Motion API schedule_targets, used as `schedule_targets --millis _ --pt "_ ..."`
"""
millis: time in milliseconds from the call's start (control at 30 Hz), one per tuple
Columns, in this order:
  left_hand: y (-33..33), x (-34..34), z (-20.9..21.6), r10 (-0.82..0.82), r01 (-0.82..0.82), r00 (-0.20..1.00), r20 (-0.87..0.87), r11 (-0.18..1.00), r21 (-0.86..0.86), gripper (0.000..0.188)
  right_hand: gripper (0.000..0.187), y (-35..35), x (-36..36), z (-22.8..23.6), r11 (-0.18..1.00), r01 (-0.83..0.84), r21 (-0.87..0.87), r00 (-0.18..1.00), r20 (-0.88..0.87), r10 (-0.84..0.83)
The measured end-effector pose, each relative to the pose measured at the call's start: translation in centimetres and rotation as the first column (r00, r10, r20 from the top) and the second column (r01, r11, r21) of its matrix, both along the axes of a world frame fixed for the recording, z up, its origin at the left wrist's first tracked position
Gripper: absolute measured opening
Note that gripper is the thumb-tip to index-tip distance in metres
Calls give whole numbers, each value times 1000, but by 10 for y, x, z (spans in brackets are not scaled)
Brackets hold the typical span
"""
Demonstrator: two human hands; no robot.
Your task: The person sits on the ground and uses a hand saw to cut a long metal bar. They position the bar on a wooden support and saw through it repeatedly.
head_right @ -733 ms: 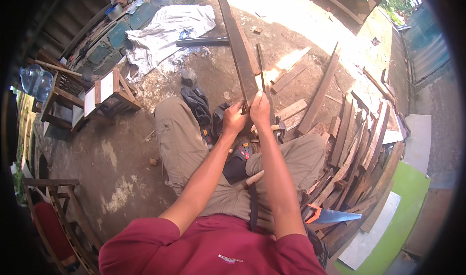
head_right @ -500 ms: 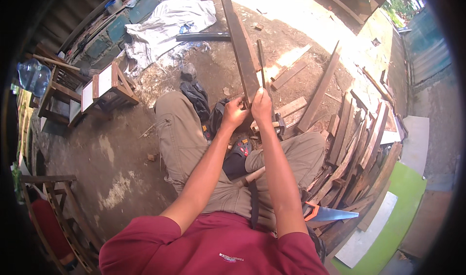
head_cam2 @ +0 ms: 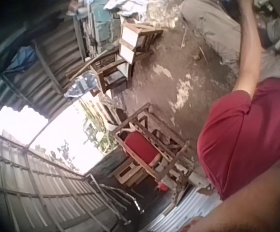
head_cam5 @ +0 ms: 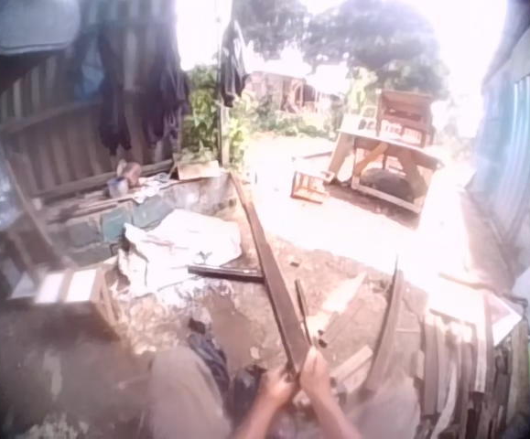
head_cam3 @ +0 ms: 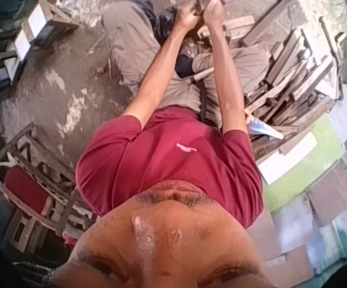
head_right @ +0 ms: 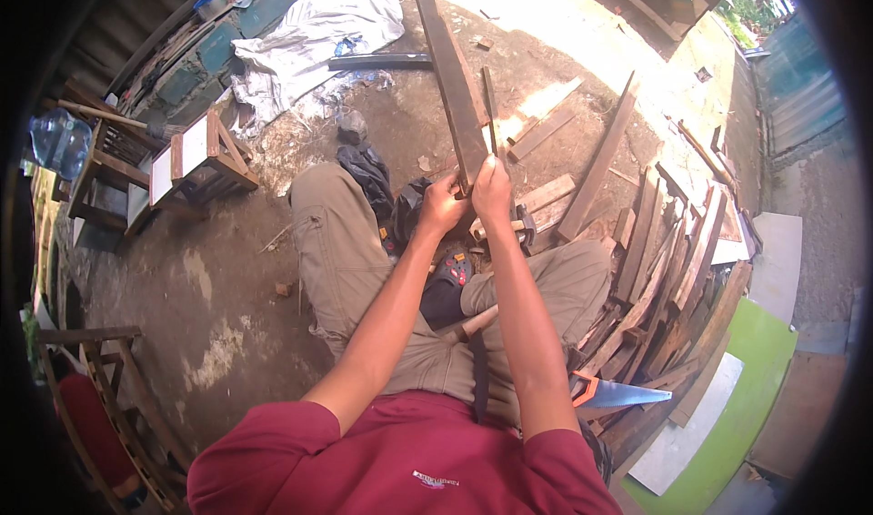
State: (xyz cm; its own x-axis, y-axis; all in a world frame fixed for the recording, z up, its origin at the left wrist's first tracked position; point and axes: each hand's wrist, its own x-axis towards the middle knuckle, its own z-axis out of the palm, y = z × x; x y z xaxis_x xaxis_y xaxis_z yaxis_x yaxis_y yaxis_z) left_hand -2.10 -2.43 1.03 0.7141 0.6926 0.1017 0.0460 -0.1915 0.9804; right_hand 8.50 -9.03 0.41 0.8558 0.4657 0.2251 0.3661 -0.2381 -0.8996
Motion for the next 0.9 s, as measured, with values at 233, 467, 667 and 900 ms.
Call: schedule_targets --millis 233,467,667,900 --pt "-3 -6 6 15 -20 998 -65 997 -72 44 48 -2 -3 1 997 -4 83 995 -98 12" --pt "-1 -2 -1 12 -18 988 -156 999 -42 46 56 -4 10 -5 989 -99 108 960 -253 124" --pt "1 -5 -2 -14 2 989 -147 997 -82 47 75 -5 7 7 966 -134 220 887 -408 216" --pt "2 -10 -2 -29 18 996 -83 991 -130 46 69 6 21 46 997 46 63 709 -705 12"
